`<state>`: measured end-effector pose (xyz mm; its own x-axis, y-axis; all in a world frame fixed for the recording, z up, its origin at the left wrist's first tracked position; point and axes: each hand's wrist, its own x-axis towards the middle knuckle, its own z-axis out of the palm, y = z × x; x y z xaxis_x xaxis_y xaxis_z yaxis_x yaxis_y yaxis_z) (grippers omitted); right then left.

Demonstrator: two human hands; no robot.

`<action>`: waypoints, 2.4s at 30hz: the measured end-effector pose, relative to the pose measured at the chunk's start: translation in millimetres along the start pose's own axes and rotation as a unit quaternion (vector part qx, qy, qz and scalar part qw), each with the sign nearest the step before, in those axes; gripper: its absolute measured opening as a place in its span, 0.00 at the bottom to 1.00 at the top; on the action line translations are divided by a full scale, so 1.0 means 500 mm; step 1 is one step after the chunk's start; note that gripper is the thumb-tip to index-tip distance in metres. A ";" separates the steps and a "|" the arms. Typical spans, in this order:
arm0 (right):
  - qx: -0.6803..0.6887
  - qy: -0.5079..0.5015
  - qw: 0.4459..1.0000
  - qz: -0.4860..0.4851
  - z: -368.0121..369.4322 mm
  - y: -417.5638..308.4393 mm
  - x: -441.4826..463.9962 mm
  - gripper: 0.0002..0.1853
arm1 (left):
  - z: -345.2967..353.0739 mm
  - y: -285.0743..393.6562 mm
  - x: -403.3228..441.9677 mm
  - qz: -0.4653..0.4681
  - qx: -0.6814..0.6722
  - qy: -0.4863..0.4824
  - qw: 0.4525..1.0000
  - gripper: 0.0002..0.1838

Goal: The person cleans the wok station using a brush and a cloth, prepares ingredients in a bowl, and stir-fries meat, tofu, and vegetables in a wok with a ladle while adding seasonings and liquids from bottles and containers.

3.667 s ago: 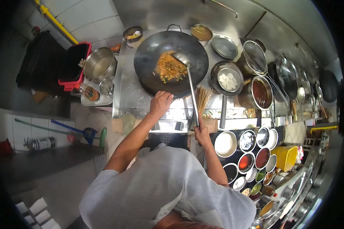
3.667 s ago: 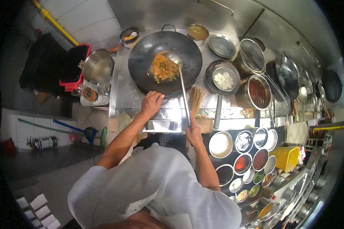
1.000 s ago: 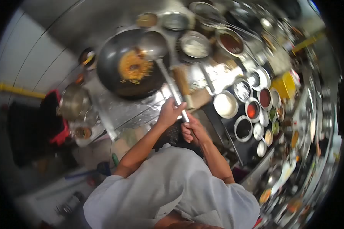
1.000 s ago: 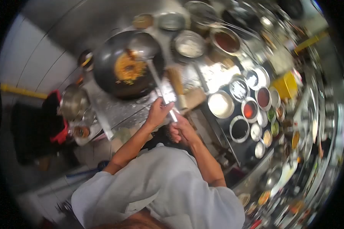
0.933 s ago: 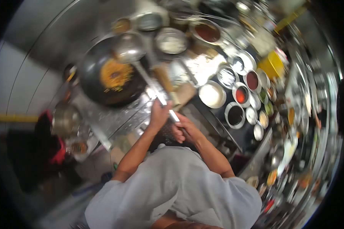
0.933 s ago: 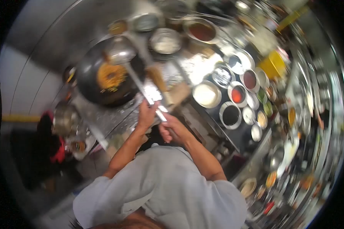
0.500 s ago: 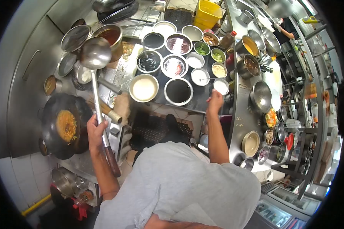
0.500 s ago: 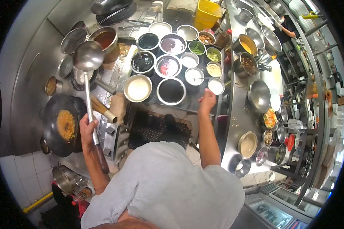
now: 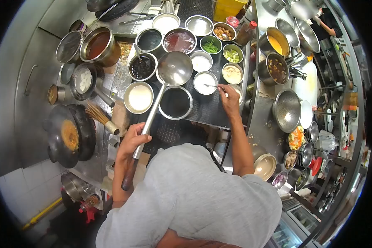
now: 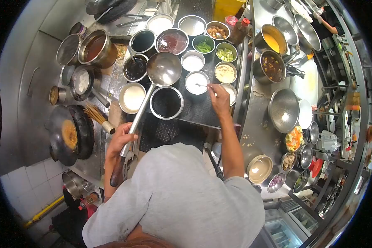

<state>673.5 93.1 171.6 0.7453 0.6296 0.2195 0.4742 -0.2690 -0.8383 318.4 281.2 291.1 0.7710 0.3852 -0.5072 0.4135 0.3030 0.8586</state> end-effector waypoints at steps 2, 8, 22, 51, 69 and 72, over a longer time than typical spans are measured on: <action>-0.005 0.040 0.999 -0.022 0.004 0.004 -0.020 0.09 | 0.018 0.021 0.005 -0.016 0.013 0.003 1.000 0.09; 0.143 0.144 0.967 0.153 0.045 0.055 -0.065 0.10 | 0.023 0.013 0.021 -0.037 0.049 -0.005 0.998 0.08; 0.291 0.239 0.891 0.254 -0.017 0.000 -0.049 0.11 | 0.043 0.026 0.009 -0.052 0.152 0.008 0.987 0.08; 0.178 0.331 0.884 0.277 -0.135 0.113 -0.153 0.11 | 0.135 0.084 0.117 -0.065 0.156 -0.118 0.979 0.11; -0.038 0.267 0.955 0.127 -0.111 0.105 0.038 0.11 | 0.136 0.100 0.120 -0.076 0.089 -0.097 0.988 0.11; -0.025 0.276 0.950 0.141 -0.105 0.119 0.035 0.12 | 0.130 0.101 0.120 -0.068 0.094 -0.085 0.990 0.11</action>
<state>739.4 49.9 151.7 0.9719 0.0531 0.2295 0.2306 -0.4139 -0.8806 417.1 262.9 308.8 0.7654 0.1948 -0.6134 0.5898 0.1688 0.7897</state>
